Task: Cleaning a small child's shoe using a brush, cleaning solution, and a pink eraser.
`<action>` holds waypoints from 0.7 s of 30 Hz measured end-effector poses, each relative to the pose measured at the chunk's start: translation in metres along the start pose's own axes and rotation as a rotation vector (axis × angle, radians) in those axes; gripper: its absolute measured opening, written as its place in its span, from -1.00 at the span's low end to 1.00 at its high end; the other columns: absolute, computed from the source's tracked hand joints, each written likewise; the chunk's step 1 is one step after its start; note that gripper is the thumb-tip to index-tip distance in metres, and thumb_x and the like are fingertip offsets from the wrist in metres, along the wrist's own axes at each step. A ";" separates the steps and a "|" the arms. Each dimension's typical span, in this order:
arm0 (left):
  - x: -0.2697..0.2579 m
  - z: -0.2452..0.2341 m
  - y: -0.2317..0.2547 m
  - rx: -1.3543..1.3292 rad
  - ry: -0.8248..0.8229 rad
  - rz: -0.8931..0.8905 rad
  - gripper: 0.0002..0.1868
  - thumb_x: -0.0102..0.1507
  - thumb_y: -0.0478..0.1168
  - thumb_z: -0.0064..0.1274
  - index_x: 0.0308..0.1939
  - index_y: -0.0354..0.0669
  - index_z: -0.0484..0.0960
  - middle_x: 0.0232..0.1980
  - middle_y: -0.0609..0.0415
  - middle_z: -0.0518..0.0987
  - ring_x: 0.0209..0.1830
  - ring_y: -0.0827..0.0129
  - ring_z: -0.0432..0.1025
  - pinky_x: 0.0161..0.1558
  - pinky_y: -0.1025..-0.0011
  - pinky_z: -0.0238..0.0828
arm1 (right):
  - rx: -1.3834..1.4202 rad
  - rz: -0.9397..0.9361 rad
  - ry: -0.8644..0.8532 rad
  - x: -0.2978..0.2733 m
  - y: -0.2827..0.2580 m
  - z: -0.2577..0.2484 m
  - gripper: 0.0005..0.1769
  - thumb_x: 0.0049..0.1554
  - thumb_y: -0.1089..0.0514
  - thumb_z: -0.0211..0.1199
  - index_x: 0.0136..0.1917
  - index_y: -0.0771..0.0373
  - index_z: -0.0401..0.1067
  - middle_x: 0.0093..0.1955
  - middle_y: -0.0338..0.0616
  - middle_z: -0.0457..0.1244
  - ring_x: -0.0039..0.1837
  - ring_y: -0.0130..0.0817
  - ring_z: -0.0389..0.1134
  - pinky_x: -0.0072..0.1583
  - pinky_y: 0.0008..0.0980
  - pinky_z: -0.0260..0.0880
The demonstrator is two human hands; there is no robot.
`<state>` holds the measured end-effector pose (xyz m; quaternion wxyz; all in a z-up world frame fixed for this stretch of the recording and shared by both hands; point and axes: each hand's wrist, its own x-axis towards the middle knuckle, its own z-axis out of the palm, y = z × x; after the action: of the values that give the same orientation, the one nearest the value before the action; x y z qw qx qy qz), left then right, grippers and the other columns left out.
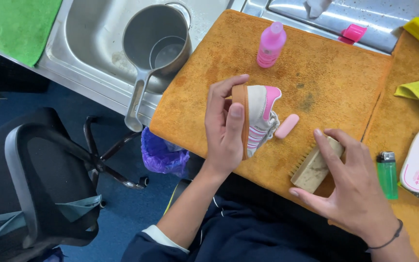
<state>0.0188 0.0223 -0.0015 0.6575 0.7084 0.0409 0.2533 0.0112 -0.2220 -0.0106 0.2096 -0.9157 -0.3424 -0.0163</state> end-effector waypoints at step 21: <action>-0.027 0.027 0.011 -0.085 -0.178 -0.336 -0.61 0.42 0.06 -0.19 0.07 -0.13 0.54 -0.08 0.22 0.50 -0.15 0.60 0.34 -0.06 0.58 0.29 | 0.161 -0.318 0.275 -0.017 -0.025 -0.035 -0.12 0.05 -0.37 0.54 0.33 0.29 0.36 0.42 0.36 0.14 0.41 0.24 0.30 0.36 0.09 0.40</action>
<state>0.0037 -0.0147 0.0009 0.7210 0.6827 0.0894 0.0779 -0.0137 -0.2295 0.0275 0.3216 -0.8197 -0.4507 -0.1465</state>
